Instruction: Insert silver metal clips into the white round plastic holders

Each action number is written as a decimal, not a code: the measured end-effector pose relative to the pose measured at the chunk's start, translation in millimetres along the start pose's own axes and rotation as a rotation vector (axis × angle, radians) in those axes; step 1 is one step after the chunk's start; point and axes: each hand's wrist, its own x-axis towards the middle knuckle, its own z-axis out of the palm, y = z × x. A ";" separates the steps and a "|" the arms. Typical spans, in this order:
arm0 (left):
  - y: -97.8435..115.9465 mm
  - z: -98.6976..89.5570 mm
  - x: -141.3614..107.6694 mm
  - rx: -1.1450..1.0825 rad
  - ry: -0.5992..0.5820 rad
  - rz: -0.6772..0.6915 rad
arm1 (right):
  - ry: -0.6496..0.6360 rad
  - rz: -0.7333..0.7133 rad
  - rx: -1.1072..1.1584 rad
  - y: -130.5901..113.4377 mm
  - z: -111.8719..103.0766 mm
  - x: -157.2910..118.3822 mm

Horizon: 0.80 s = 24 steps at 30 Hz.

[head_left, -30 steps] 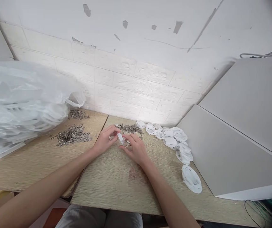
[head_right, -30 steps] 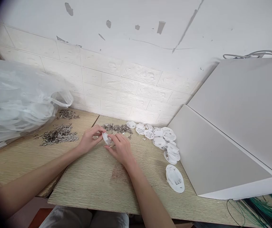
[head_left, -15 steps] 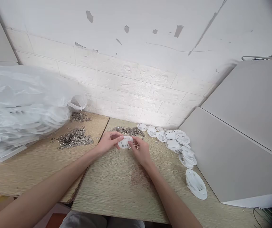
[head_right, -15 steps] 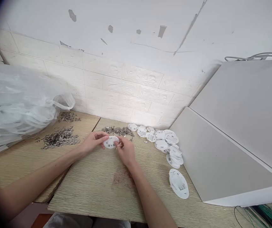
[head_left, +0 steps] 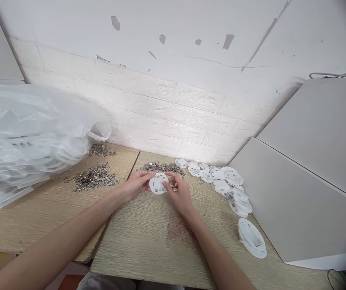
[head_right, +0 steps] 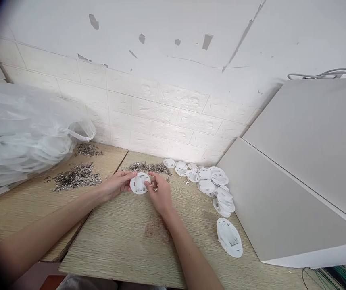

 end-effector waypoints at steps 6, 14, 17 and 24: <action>5.2 4.0 -4.5 0.006 0.066 -0.010 | 0.034 -0.317 -0.287 -9.7 -6.9 -2.8; -4.3 -2.3 1.7 0.047 0.022 0.016 | -0.089 -0.574 -0.462 -10.6 -11.3 -3.1; -6.1 -2.7 2.5 0.043 0.012 0.023 | -0.050 -0.568 -0.420 -16.7 -21.9 -4.4; -10.2 -1.9 4.7 0.153 -0.019 0.040 | 0.244 -0.330 -0.444 -21.4 -95.6 -55.9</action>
